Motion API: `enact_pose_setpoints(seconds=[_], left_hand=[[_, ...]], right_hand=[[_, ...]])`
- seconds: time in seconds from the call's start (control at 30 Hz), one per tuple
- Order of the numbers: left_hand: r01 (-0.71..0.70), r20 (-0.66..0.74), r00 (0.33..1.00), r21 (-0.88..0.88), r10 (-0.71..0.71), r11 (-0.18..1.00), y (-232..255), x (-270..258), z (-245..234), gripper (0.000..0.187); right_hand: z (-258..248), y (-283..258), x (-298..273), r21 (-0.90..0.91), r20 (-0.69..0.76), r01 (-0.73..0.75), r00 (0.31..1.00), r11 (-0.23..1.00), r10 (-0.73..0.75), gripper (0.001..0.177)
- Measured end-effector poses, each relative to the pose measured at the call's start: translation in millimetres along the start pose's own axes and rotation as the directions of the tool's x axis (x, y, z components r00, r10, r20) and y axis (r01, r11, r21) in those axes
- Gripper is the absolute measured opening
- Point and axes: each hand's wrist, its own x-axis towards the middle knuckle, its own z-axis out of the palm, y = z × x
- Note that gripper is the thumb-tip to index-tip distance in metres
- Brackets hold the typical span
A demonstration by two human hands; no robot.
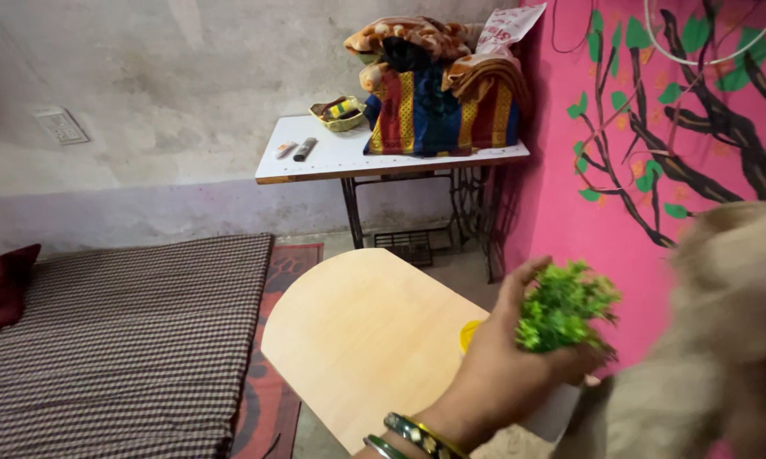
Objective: The person wipes a pink plastic lid, a silver canister, a decorative blue lid, an artificial plant, and a yellow jar with a cloth by hand before placing the items onto a shelf.
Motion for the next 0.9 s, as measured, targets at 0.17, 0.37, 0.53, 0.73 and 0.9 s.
enact_pose_setpoints(seconds=[0.17,0.37,0.53,0.73,0.9], left_hand=[[-0.343,0.116,0.934,0.544,0.337,0.765,12,-20,4,0.079],[-0.325,0.049,0.932,0.549,0.359,0.77,16,-7,10,0.075],[-0.338,0.021,0.92,0.542,0.39,0.769,2,8,15,0.074],[-0.413,0.06,0.902,0.41,0.428,0.813,1,4,14,0.072],[-0.123,-0.066,0.99,0.044,0.126,0.991,0,24,17,0.076]], right_hand=[[-2,9,-11,-0.43,0.163,0.367,0.93,0.825,-0.329,0.022],[-20,-1,11,-0.078,-0.05,-0.145,0.989,0.986,0.142,0.026],[9,-15,-8,-0.434,0.15,0.408,0.912,0.803,-0.382,0.026],[-12,29,22,-0.177,-0.035,-0.133,0.991,0.975,0.128,0.019],[-17,8,35,0.559,0.075,-0.16,0.987,0.813,0.142,0.021]])
